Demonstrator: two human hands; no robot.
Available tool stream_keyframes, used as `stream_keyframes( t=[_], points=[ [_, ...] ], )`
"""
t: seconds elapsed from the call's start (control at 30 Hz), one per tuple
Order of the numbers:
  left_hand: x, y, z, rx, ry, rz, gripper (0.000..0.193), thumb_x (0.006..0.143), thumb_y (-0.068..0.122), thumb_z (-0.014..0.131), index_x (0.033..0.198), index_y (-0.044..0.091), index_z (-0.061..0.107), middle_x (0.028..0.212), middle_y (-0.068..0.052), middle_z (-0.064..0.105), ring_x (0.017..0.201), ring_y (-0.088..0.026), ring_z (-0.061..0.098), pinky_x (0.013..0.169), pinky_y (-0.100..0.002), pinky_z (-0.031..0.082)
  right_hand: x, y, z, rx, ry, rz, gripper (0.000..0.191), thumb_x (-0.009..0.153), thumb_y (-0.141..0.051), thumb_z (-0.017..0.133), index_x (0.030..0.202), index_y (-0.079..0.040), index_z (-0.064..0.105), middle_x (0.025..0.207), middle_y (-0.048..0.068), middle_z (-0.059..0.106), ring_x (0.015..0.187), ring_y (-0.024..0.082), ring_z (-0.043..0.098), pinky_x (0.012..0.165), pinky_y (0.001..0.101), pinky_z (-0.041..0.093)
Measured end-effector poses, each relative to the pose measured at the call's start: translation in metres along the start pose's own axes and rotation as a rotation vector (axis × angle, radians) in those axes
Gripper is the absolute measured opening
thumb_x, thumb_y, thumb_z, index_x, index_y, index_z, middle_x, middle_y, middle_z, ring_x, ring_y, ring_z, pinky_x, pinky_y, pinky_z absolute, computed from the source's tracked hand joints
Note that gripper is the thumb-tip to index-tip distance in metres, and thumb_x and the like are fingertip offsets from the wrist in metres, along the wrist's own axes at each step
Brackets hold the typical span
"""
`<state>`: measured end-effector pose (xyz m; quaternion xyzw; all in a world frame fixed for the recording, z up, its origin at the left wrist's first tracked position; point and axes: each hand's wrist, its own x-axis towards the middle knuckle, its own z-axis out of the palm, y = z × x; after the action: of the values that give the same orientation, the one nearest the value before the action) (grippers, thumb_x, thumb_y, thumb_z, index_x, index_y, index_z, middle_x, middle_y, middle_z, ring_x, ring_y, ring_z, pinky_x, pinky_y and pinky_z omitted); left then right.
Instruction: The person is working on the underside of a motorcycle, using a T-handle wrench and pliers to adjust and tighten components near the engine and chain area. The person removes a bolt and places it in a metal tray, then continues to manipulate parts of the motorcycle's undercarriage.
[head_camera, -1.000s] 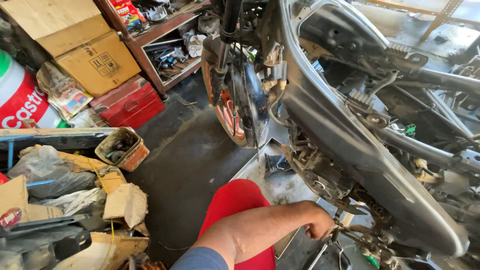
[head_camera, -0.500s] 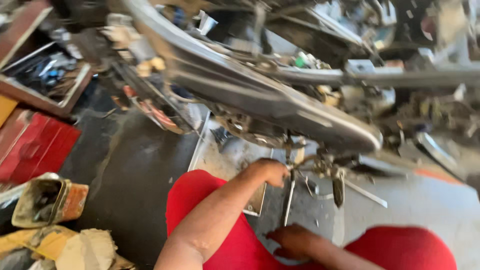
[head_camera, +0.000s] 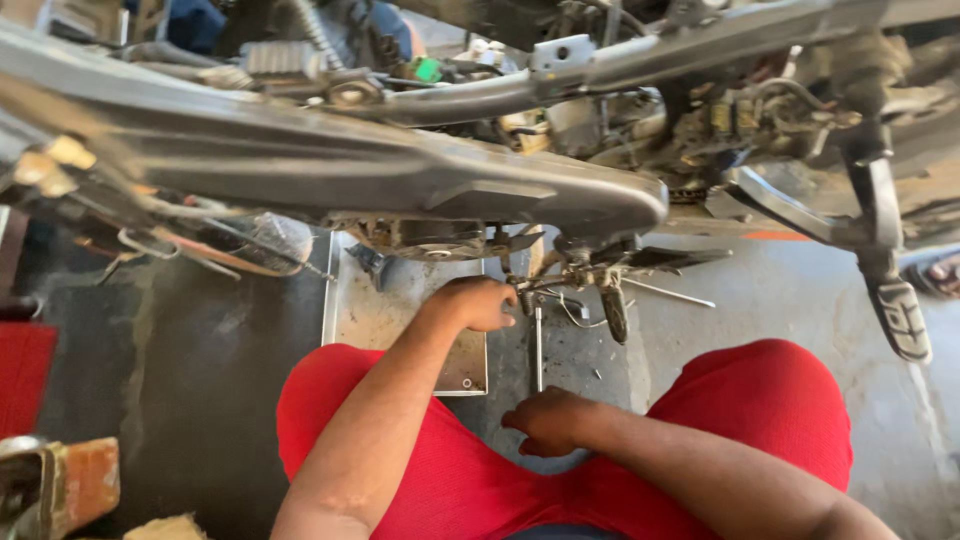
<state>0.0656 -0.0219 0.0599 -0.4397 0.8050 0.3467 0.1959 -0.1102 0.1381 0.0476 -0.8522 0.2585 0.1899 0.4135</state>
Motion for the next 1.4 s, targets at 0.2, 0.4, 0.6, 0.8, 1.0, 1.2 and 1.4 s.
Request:
stream_keyframes(
  t=[0.2, 0.4, 0.6, 0.8, 1.0, 1.2, 1.4],
  points=[
    [-0.022, 0.028, -0.03, -0.027, 0.139, 0.146, 0.035, 0.088, 0.045, 0.073, 0.107, 0.015, 0.075, 0.105, -0.014, 0.074, 0.096, -0.032, 0.071, 0.086, -0.046, 0.055, 0.0, 0.018, -0.009, -0.046, -0.028, 0.136, 0.054, 0.094, -0.045, 0.061, 0.14, -0.017, 0.054, 0.132, 0.012, 0.063, 0.125, 0.035, 0.058, 0.107, 0.0678, 0.029],
    [-0.059, 0.074, -0.014, -0.175, 0.367, 0.641, 0.044, 0.08, 0.038, 0.077, 0.06, 0.005, 0.057, 0.061, -0.013, 0.063, 0.062, -0.032, 0.063, 0.067, -0.047, 0.053, 0.001, 0.071, -0.053, 0.09, 0.202, 0.361, 0.057, 0.089, -0.05, 0.054, 0.143, -0.032, 0.057, 0.15, 0.003, 0.054, 0.142, 0.026, 0.04, 0.115, 0.0739, -0.001],
    [-0.043, 0.049, -0.015, 0.029, 0.42, 0.389, 0.022, 0.072, 0.024, 0.07, 0.059, 0.009, 0.06, 0.062, -0.014, 0.064, 0.059, -0.034, 0.064, 0.063, -0.047, 0.051, -0.007, 0.029, -0.04, 0.07, 0.164, 0.317, 0.055, 0.092, -0.058, 0.056, 0.133, -0.021, 0.062, 0.137, 0.009, 0.062, 0.138, 0.03, 0.049, 0.117, 0.0764, -0.001],
    [-0.045, 0.016, 0.008, -0.006, 0.409, 0.159, 0.025, 0.075, 0.025, 0.068, 0.061, 0.007, 0.059, 0.062, -0.017, 0.062, 0.061, -0.037, 0.061, 0.059, -0.05, 0.047, -0.012, -0.002, -0.026, -0.029, 0.048, 0.343, 0.05, 0.092, -0.055, 0.059, 0.122, -0.016, 0.07, 0.128, 0.012, 0.069, 0.13, 0.035, 0.057, 0.114, 0.0798, 0.011],
    [-0.072, 0.036, 0.01, -0.03, 0.484, 0.116, 0.03, 0.076, 0.027, 0.069, 0.061, 0.006, 0.055, 0.061, -0.017, 0.06, 0.059, -0.039, 0.058, 0.057, -0.05, 0.046, -0.018, -0.01, -0.006, 0.03, 0.172, 0.062, 0.053, 0.089, -0.052, 0.065, 0.129, -0.016, 0.067, 0.123, 0.017, 0.07, 0.118, 0.039, 0.064, 0.101, 0.0524, 0.051],
    [-0.124, 0.076, -0.011, -0.049, 0.856, 0.363, 0.031, 0.08, 0.016, 0.072, 0.06, 0.004, 0.051, 0.06, -0.012, 0.058, 0.055, -0.031, 0.057, 0.056, -0.044, 0.046, -0.018, 0.003, -0.001, -0.068, 0.173, 0.11, 0.055, 0.087, -0.044, 0.067, 0.135, -0.019, 0.061, 0.119, 0.018, 0.071, 0.114, 0.038, 0.065, 0.098, 0.0511, 0.051],
    [-0.185, 0.105, -0.015, -0.381, 1.117, 0.455, 0.024, 0.092, 0.006, 0.069, 0.071, 0.002, 0.056, 0.07, -0.005, 0.062, 0.062, -0.016, 0.061, 0.058, -0.032, 0.048, -0.017, 0.027, 0.009, -0.026, 0.263, 0.06, 0.049, 0.089, -0.029, 0.06, 0.138, -0.022, 0.063, 0.118, 0.018, 0.073, 0.112, 0.039, 0.067, 0.097, 0.0512, 0.051]
  ],
)
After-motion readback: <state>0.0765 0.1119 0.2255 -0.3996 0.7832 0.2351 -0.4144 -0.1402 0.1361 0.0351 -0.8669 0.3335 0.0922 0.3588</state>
